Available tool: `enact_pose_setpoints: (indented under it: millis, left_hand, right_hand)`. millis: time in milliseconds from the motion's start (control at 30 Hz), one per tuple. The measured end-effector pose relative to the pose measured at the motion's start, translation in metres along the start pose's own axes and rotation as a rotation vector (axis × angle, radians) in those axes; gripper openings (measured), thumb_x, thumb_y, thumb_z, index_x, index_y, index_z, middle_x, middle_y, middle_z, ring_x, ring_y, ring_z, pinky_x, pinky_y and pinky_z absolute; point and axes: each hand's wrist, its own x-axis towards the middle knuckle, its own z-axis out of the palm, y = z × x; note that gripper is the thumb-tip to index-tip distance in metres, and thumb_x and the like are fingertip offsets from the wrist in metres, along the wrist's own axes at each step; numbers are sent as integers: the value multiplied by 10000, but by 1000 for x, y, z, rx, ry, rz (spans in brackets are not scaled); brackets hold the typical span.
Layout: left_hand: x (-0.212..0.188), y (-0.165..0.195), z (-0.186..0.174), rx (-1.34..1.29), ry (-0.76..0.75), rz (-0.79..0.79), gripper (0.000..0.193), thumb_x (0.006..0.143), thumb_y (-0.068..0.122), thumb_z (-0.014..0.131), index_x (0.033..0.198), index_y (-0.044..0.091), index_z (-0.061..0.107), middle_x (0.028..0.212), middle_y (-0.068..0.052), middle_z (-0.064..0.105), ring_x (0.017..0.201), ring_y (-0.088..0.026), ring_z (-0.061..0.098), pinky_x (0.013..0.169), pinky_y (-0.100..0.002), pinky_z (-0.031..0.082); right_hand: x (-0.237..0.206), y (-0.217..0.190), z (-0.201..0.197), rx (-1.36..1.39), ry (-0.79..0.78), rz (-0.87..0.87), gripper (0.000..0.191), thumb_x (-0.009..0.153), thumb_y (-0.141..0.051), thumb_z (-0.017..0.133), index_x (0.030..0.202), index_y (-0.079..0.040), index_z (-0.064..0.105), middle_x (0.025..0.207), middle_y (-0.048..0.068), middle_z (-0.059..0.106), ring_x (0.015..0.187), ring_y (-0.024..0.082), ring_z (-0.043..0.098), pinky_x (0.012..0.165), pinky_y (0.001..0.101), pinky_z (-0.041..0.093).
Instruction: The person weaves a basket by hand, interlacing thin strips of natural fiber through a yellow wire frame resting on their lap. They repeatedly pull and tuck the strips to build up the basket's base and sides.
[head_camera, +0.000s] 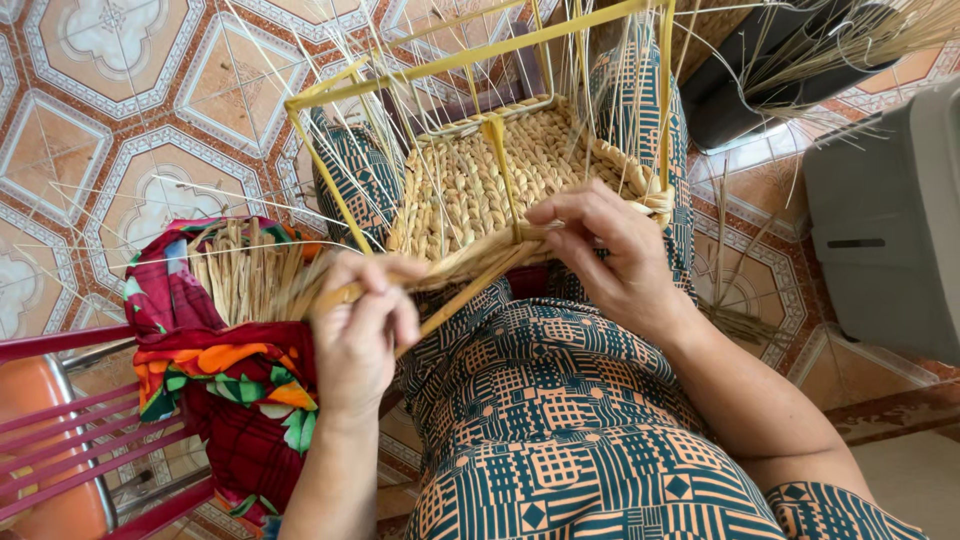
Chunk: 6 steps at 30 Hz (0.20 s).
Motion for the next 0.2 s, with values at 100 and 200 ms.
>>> enact_pose_setpoints:
  millis: [100,200]
  left_hand:
    - [-12,-11,-34,-271,40,12,170,950,-87,513,966,83,514,1004,-184,694,568,-140,525,507,-228,430]
    - [-19,-29,-47,-212,93,-22,135,978,-70,511,968,64,527,970,-193,686,581,-154,515,547,-245,431]
  right_hand:
    - [-18,-13,-20,59,-111,-52,101,1009,-15,629,1093,-24,685,1007,83,728,943,196,739,847,328,588]
    - [-16,-12,-59,325,-309,20,147,1020,-40,554,1042,-10,697,981,78,755,911,183,764,827,325,615]
